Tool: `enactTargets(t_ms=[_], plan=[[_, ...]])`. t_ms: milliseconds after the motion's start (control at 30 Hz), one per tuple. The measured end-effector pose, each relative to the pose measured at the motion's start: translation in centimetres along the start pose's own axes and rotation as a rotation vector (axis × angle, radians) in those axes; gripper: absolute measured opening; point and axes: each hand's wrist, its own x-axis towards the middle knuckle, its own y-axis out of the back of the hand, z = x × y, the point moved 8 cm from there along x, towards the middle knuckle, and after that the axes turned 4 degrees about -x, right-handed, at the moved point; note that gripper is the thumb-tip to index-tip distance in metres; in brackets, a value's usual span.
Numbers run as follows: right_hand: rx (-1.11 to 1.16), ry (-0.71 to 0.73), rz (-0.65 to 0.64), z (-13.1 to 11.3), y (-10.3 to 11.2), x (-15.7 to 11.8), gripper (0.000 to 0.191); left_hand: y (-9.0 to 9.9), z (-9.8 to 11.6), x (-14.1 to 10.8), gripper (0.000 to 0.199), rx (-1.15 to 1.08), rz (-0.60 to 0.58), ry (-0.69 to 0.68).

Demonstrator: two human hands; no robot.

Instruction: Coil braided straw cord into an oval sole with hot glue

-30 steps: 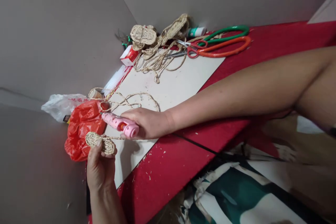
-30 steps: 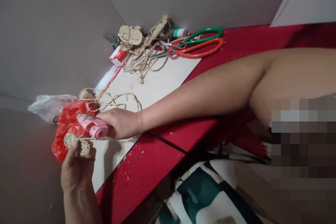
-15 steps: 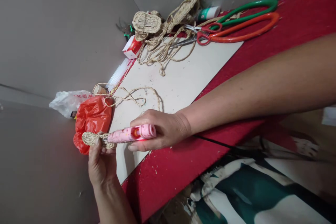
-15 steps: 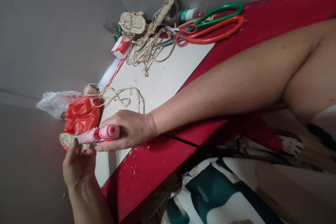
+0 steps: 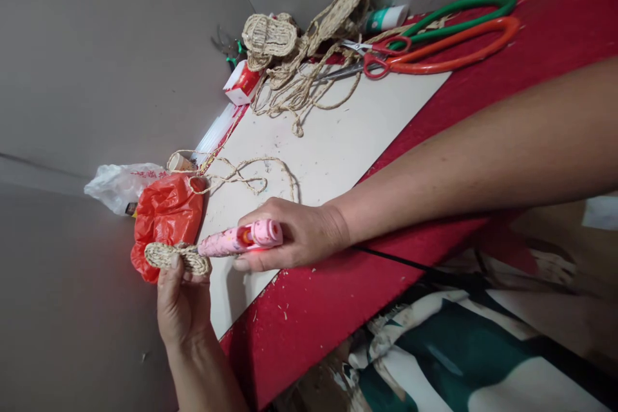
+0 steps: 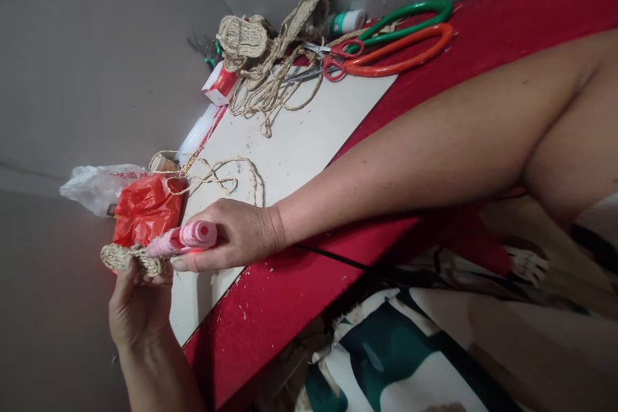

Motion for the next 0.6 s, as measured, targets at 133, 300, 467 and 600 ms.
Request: enactTargets(t_ms=[133,300,467,600], plan=[[-0.017,0.022,-0.014,-0.15,-0.06,0.14,0.028,-0.15,-0.09,-0.06,0.010,-0.005,-0.029,0.016],[-0.064,0.029,-0.004,-0.27,0.12,0.20,0.030,-0.44,-0.13,-0.07,0.008,-0.014,-0.063,0.020],[-0.077,0.052,-0.006,-0.40,0.03,0.23,0.029,-0.17,0.10,0.15,0.014,-0.043,-0.032,-0.028],[-0.090,0.064,-0.014,-0.33,-0.10,0.24,0.030,0.06,-0.08,0.37,0.017,-0.059,-0.030,-0.025]])
